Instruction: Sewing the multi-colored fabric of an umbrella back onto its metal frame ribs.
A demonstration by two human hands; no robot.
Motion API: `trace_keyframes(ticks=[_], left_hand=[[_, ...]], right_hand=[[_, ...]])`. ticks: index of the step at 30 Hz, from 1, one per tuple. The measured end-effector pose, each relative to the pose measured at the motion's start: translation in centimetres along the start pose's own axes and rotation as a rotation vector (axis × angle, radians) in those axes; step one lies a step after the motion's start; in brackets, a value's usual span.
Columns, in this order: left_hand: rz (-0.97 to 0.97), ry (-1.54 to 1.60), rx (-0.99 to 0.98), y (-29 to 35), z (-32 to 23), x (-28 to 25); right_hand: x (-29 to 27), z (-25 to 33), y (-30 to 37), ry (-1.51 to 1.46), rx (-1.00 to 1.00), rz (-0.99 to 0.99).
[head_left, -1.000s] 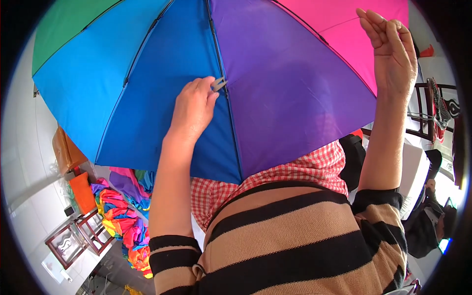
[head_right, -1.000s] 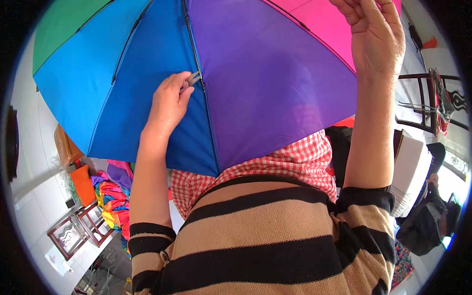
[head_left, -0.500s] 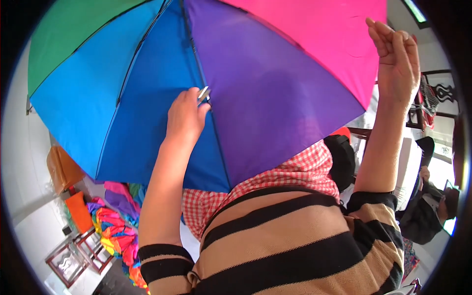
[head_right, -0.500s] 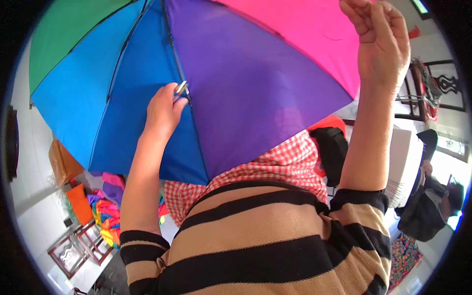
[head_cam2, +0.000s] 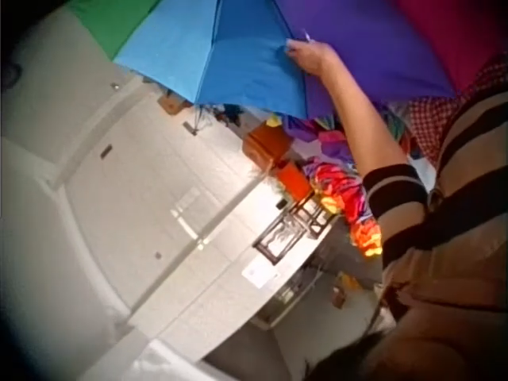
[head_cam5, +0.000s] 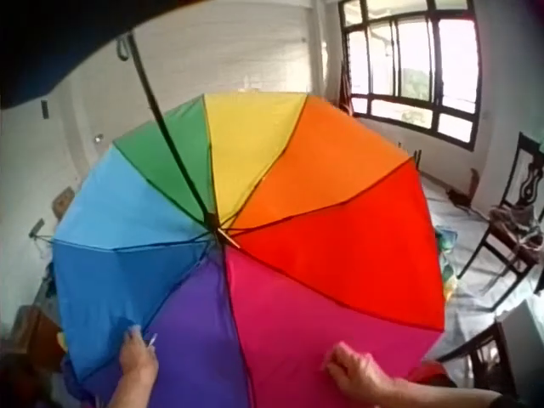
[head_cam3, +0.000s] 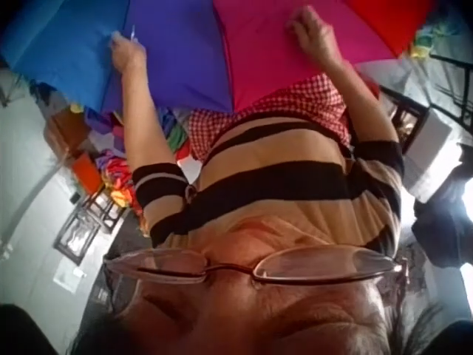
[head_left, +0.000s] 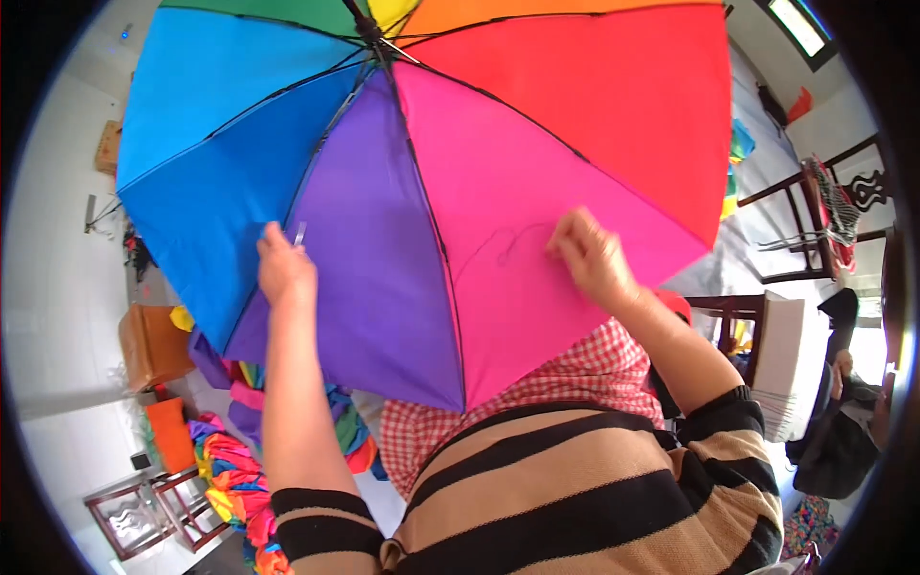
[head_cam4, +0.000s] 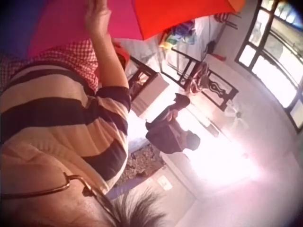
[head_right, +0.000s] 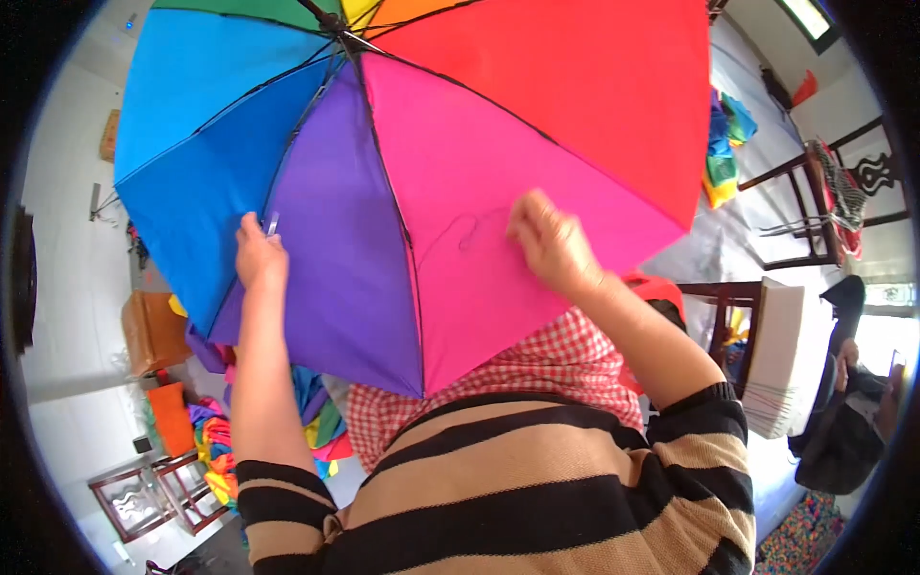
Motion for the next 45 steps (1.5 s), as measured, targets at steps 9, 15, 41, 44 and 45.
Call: trace_keyframes(ticks=[9, 15, 41, 44, 45], left_hand=[[0.106, 0.478, 0.126, 3.0, -12.0, 5.4], [0.211, 0.466, 0.104, 2.6, -12.7, 6.5], [0.316, 0.884, 0.086, 1.5, -8.5, 7.7], [0.219, 1.113, 0.029, -0.5, -8.9, 6.5], [0.175, 1.132, 0.026, -1.1, -9.9, 5.6]], right_hand=[[5.4, 1.6, -1.0, 0.065, -0.131, 0.305], [5.0, 1.2, -0.8, 0.004, -0.109, 0.253], [5.8, 0.1, -3.7, -0.371, 0.188, 0.436], [5.7, 0.1, -7.6, -0.53, 0.268, 0.427], [5.6, -0.5, -9.1, -0.538, 0.282, 0.429]])
Point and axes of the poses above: each hand's wrist, its own y-axis away from the middle knuckle, its own x-axis out of the palm, z = x × y, the point moved 3 cm from there along -y, towards the middle knuckle, and after that the axes turned 11 degrees about z, right-handed, at the moved point
